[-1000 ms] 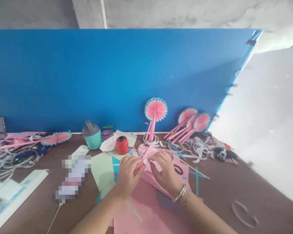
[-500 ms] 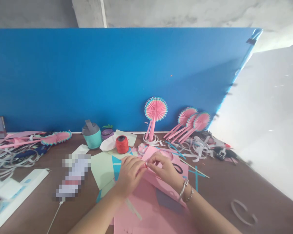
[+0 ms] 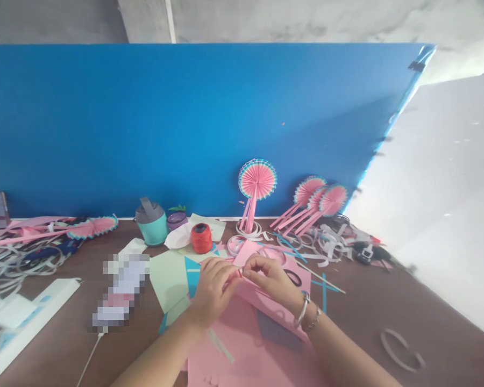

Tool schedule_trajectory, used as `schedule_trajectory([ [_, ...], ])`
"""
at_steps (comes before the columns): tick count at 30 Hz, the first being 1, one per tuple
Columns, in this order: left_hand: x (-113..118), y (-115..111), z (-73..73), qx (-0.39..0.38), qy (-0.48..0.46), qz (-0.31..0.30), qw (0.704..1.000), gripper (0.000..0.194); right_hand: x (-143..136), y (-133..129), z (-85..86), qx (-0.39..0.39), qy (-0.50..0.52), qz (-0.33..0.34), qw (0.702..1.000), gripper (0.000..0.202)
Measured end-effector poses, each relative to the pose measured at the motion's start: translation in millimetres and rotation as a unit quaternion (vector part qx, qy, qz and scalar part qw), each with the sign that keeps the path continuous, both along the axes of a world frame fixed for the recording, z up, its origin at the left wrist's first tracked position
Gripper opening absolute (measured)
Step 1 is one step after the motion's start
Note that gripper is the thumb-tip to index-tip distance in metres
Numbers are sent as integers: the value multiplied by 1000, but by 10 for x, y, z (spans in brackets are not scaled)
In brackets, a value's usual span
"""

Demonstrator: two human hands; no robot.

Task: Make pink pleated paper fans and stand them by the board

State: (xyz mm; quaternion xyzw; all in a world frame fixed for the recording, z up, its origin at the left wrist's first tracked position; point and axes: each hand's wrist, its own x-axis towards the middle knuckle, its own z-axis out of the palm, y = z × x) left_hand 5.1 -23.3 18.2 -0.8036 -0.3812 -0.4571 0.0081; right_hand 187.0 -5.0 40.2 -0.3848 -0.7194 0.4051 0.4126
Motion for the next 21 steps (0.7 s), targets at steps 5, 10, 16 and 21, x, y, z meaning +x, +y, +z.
schedule_trajectory([
  [5, 3, 1, 1, 5, -5, -5, 1000, 13, -3, 7, -5, -1, 9, 0, 1000, 17],
  [10, 3, -4, 1, 0, -4, -10, 1000, 12, 15, 12, 5, -15, 6, 7, 1000, 19],
  [16, 4, 4, -5, -14, -2, -8, 1000, 17, 25, 29, -32, -18, 22, 21, 999, 20],
  [21, 13, 1, -3, -14, -4, -10, 1000, 15, 20, 43, -63, -23, 23, 29, 999, 22],
])
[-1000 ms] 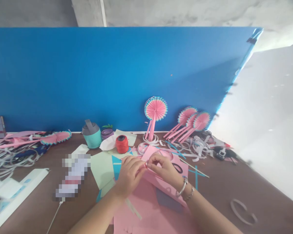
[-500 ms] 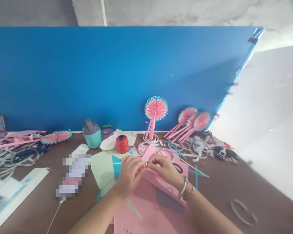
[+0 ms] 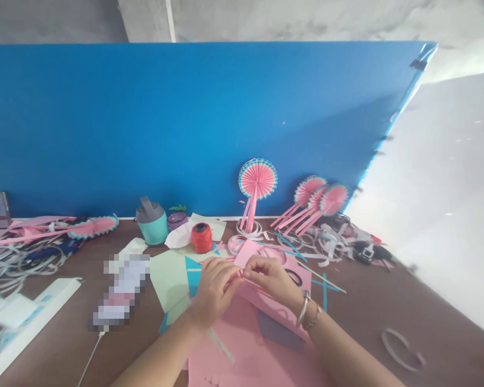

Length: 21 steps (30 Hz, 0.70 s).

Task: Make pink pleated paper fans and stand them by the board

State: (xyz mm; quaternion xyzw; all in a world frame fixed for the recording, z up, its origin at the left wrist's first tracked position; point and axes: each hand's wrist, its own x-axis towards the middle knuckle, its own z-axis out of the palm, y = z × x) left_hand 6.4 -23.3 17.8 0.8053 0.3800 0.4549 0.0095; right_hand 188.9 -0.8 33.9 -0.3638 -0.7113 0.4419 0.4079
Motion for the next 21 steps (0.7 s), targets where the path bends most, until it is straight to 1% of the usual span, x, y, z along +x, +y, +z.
schedule_trajectory([
  [6, 1, -9, 12, 1, -2, 4, 1000, 14, -39, -46, 43, 3, 7, 2, 1000, 23],
  [12, 4, 1, 20, 10, -6, 5, 1000, 13, -70, -88, 79, -1, -13, -4, 1000, 23],
  [17, 1, -1, 30, 18, -5, -5, 1000, 9, -75, -102, 91, 24, -35, -11, 999, 18],
  [21, 2, 11, 12, 27, -6, -4, 1000, 8, -76, -118, 106, 47, -68, -22, 996, 16],
])
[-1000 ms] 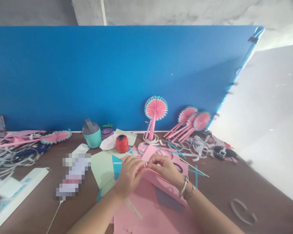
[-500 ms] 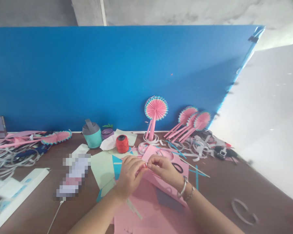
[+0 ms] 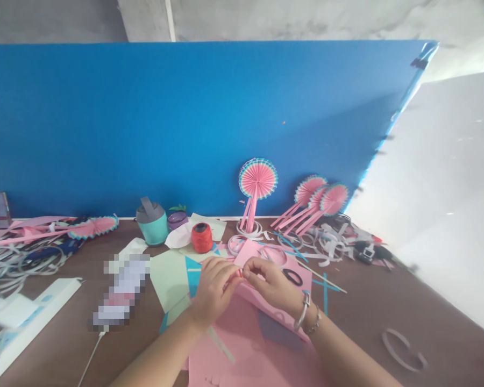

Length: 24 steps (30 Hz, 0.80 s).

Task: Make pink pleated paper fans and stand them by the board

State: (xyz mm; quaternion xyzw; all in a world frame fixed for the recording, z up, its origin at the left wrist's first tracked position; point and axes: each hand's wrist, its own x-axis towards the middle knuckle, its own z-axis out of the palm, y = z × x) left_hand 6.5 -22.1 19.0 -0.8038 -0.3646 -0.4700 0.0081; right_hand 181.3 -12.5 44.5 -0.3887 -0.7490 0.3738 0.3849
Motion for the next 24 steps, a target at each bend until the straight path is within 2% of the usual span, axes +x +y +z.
schedule_trajectory([
  [5, -6, 20, -28, 15, -6, 1, 1000, 8, -1, -2, -9, 13, -28, -11, 999, 17],
  [14, -10, 24, -29, 12, -2, 9, 1000, 10, 18, 23, -21, -27, -3, -13, 1000, 16],
  [21, -3, 39, -9, 2, 18, 10, 1000, 11, 30, 31, -48, 39, -47, -23, 998, 12],
  [24, 4, 42, 2, 15, 29, 18, 999, 11, 29, 21, -57, 112, -104, -48, 987, 12],
])
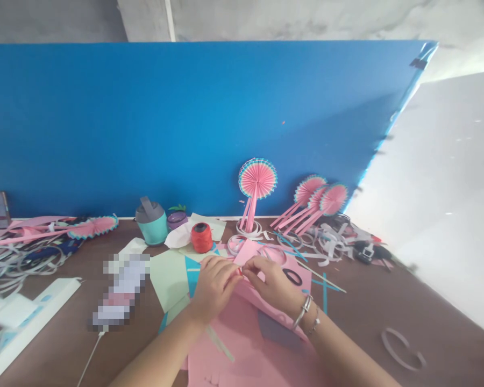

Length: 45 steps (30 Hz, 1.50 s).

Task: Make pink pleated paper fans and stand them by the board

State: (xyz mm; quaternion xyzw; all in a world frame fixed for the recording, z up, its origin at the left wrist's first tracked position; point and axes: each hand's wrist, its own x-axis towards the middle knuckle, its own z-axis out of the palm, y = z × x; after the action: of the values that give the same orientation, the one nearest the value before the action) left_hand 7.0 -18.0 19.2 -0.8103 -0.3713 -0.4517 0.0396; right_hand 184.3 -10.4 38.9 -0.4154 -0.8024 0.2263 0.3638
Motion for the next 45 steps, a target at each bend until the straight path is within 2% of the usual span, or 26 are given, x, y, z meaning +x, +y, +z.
schedule_trajectory([
  [5, 21, -13, 3, 18, 17, 23, 999, 12, -12, -33, 2, 173, -113, -19, 978, 18],
  [8, 39, -23, 8, 12, 22, 22, 999, 13, -10, -36, -3, 204, -102, -15, 974, 16],
  [12, 54, -28, 18, 6, 17, 15, 1000, 14, 4, -5, -27, 154, -25, -15, 988, 13],
  [18, 11, 1, -25, 19, 5, 30, 999, 12, 85, 130, -30, 35, 93, -105, 989, 10],
  [21, -19, 22, -42, 18, -4, 49, 999, 13, 244, 275, -36, -38, 188, -192, 963, 12],
  [24, -38, 38, -40, 6, -21, 78, 997, 12, 496, 443, -75, -86, 320, -311, 890, 17],
  [25, -43, 43, -39, 5, -29, 91, 995, 12, 586, 493, -92, -91, 334, -341, 874, 20],
  [28, -59, 59, -46, 7, -53, 130, 990, 13, 798, 595, -137, -107, 342, -385, 850, 29],
  [30, -68, 72, -60, 12, -60, 146, 987, 14, 839, 613, -146, -121, 326, -382, 856, 30],
  [31, -71, 79, -68, 14, -62, 152, 986, 15, 822, 604, -142, -121, 310, -372, 867, 26],
  [33, -74, 92, -83, 18, -63, 163, 984, 15, 719, 545, -120, -102, 244, -320, 910, 17],
  [34, -75, 97, -89, 20, -65, 169, 983, 15, 643, 497, -105, -72, 175, -270, 944, 17],
  [35, -75, 102, -94, 21, -68, 173, 982, 15, 559, 438, -90, -58, 76, -190, 977, 16],
  [36, -74, 105, -98, 20, -69, 176, 982, 15, 473, 372, -78, -57, -19, -112, 992, 15],
  [37, -74, 108, -100, 19, -70, 177, 982, 15, 390, 304, -70, -62, -98, -58, 992, 15],
  [38, -74, 109, -102, 18, -69, 177, 982, 15, 315, 237, -66, -58, -163, -33, 984, 15],
  [41, -72, 111, -104, 12, -65, 174, 982, 16, 145, 83, -81, 16, -327, -34, 944, 11],
  [45, -68, 112, -106, 5, -60, 176, 983, 16, 20, 7, -109, 78, -413, -33, 907, 13],
])
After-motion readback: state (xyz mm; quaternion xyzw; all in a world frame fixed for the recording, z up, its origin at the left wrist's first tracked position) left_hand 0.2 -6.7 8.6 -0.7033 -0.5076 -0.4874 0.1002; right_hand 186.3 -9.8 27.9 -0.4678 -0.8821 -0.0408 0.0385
